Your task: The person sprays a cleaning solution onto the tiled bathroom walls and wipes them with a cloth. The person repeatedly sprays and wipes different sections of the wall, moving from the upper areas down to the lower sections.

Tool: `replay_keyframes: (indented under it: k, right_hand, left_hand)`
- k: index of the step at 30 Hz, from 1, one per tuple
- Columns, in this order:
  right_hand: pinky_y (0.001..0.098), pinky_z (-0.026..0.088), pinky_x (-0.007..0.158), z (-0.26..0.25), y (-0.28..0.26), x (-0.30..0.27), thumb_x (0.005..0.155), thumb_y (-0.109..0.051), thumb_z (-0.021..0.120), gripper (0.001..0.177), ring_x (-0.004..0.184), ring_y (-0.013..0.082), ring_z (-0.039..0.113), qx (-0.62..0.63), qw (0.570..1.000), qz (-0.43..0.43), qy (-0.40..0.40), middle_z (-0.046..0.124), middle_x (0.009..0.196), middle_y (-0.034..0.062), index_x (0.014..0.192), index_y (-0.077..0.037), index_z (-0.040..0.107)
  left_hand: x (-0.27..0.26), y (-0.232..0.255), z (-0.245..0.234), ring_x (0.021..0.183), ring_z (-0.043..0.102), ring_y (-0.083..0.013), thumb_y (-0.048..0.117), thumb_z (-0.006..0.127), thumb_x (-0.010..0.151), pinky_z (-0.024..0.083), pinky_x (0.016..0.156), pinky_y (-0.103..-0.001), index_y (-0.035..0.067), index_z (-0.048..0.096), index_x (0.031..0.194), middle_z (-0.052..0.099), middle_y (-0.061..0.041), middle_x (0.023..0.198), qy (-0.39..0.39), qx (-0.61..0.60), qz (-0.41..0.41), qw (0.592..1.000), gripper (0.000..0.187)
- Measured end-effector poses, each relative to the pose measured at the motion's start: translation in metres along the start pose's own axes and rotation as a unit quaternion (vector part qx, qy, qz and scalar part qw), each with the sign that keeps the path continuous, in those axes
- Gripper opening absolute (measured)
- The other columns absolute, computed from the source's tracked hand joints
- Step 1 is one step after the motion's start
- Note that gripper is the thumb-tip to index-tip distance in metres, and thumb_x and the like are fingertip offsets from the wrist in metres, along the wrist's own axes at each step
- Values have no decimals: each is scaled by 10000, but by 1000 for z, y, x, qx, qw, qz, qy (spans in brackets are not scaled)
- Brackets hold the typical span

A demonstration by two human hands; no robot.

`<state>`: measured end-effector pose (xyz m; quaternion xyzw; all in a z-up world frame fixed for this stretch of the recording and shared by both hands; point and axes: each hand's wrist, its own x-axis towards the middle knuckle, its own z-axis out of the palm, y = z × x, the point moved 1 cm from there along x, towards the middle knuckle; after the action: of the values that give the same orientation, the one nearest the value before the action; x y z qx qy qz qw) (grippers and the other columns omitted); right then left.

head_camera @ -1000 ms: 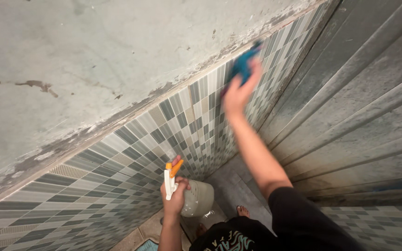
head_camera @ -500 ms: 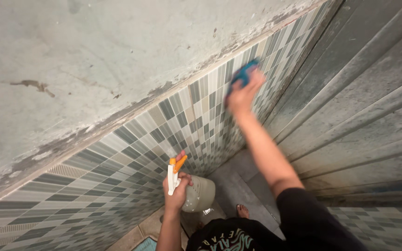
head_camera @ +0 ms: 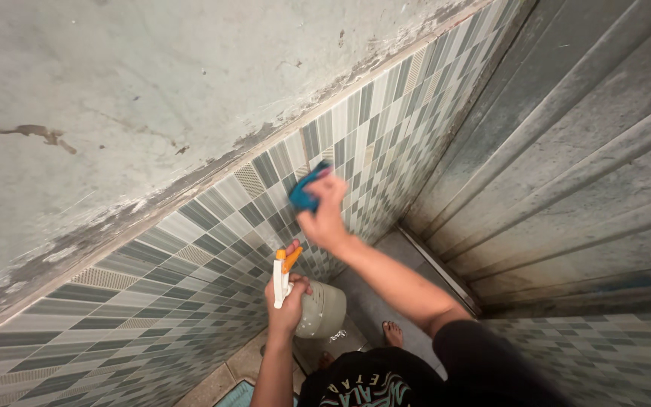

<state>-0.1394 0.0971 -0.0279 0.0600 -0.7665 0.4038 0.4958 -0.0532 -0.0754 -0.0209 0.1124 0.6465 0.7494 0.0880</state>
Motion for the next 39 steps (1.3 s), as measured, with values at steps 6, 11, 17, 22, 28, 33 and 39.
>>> replay_keyframes:
  k: [6,11,17,22,28,33,39]
  right_hand:
    - [448,412,1034,-25,88,21,771,-23,588,347,1116,308,484,-32,997,52,49,441,1147,170,1104,-61,498]
    - [473,356,1148,-109,195,97,860,38,528,483,1249,337,471,-74,944,203,250,485,1326,205,1334,-35,468]
    - [442,390,1101,-74,147,61,878,40,463,539,1248,298,494,38,936,264,229,452,1337,176,1402,-43,366]
    - [423,384,1065,13,33,-47,761,7,589,577,1150,306,460,20,967,242,71,427,1213,176,1300,-23,386]
    - [392,411,1025,-2,62,-36,709,51,563,536,1103,265,465,65,979,186,50,423,1151,143,1212,-46,409]
    - [444,346,1149,-81,166,44,810,80,516,589,1263,326,473,-98,970,142,171,478,1300,179,1390,22,432]
    - [445,313,1228,-86,193,55,850,102,474,634,1399,344,457,-71,949,156,265,469,1465,200,1474,5,421]
  left_hand:
    - [11,-4,6,652,567,-92,-116,532,755,534,648,-278,8,501,1457,552,-93,1510,-1,-44,-31,999,714]
    - [9,-4,2,644,550,-106,-122,511,746,517,660,-277,-38,445,1468,527,-114,1527,-7,-133,-19,991,729]
    - [6,-10,-2,640,554,-102,-120,504,756,519,656,-271,-64,438,1459,525,-121,1527,1,-103,2,995,708]
    - [6,-19,-11,616,542,-82,-116,510,760,526,647,-260,-71,442,1460,533,-121,1523,6,-49,25,998,704]
    - [9,-21,-14,636,552,-78,-104,537,773,535,648,-265,-76,459,1455,541,-121,1526,-15,-37,22,999,688]
    - [9,-23,-12,625,544,-88,-106,531,770,531,647,-265,-54,455,1459,540,-122,1523,-17,-50,20,998,695]
    - [8,-30,-6,652,552,-91,-106,519,765,532,662,-268,-45,450,1465,525,-111,1536,16,-84,8,996,706]
